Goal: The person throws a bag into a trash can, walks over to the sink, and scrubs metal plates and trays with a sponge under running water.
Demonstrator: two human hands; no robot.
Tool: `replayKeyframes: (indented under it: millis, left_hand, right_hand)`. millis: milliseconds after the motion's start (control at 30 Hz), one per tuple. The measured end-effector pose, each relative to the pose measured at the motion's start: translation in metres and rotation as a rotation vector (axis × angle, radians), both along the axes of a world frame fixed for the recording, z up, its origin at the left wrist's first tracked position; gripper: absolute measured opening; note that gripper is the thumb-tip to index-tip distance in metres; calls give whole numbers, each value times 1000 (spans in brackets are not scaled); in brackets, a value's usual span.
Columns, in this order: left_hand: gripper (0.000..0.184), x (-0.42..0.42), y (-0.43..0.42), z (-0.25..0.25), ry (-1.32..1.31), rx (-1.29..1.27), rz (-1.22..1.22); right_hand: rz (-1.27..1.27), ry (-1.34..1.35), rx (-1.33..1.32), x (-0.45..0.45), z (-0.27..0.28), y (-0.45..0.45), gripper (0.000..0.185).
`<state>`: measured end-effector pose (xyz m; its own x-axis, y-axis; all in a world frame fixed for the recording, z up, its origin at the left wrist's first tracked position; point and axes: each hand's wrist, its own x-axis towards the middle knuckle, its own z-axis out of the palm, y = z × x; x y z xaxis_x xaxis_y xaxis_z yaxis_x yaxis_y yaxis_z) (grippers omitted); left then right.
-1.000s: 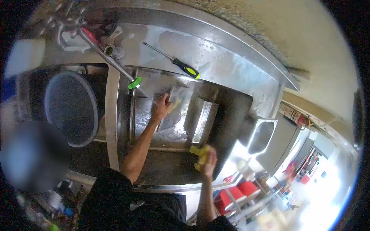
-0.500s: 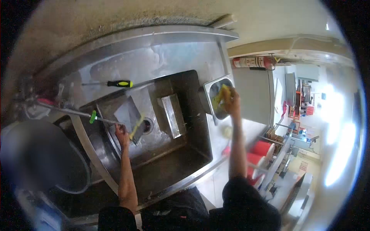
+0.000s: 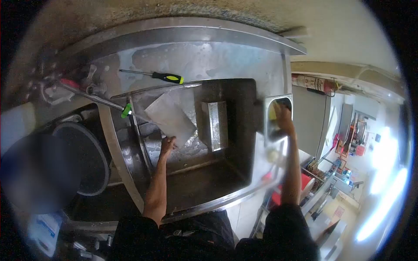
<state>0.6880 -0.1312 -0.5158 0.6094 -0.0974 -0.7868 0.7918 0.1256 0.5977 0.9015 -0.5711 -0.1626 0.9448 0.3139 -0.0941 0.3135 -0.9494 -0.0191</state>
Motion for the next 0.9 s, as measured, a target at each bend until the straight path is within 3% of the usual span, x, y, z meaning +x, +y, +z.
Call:
replayKeyframes:
  millis: [33,67,133,167,233,267,300,367,400,433,467,500,567,600,667,733,800,867,900]
  left_hand:
    - [33,23,-3,48,6,4,7]
    - [33,42,-4,87,-115,120,18]
    - [38,50,6,98,-336,480,-91]
    - [38,52,10,104,-333,483,-98]
    - [46,59,15,125,-318,535,157]
    - [54,61,25,132,-234,512,74]
    - [54,56,30,115,-238,508,70]
    - [53,49,37,57,-586,661,162]
    - [52,56,41,50,-469,549,195]
    - [51,64,45,41,-351,435,223]
    - [48,74,48,24,-362,376,220]
    - [49,70,46,-17,-216,105,416]
    - [48,84,42,-42,53,88,436]
    - [48,96,41,-34,44,80,440]
    - [45,121,41,-11,48,-4,119]
    - [44,129,24,-24,46,-150,212]
    - [49,120,28,-14,-57,-449,274]
    - [50,134,19,41,-9,-296,258]
    - [51,141,18,53,40,-163,224]
  right_hand:
    - [-274,199,68,7,38,34,30]
    - [-265,207,71,9,57,49,30]
    - [-607,28,-53,3,83,71,27]
    - [-612,33,-50,-2,91,83,27]
    - [-530,25,-218,-16,104,99,27]
    - [-239,-126,-124,-42,77,65,31]
    - [-308,86,-276,-48,65,70,39]
    - [-135,75,-295,-59,26,48,36]
    - [-303,314,-333,-49,19,47,33]
    - [-274,296,-279,-58,-10,15,31]
    - [50,239,-290,-58,-20,-3,31]
    - [-167,120,-164,-58,-22,2,27]
    - [-213,366,-167,-43,-4,8,41]
    - [-274,462,-98,-39,-15,-14,41]
    - [-372,544,14,-23,13,-1,40]
    - [-452,644,132,-12,35,14,38]
    - [-811,711,687,-12,41,31,52]
    - [-1162,754,1248,-15,40,49,70]
    - [-783,568,579,-18,39,57,81]
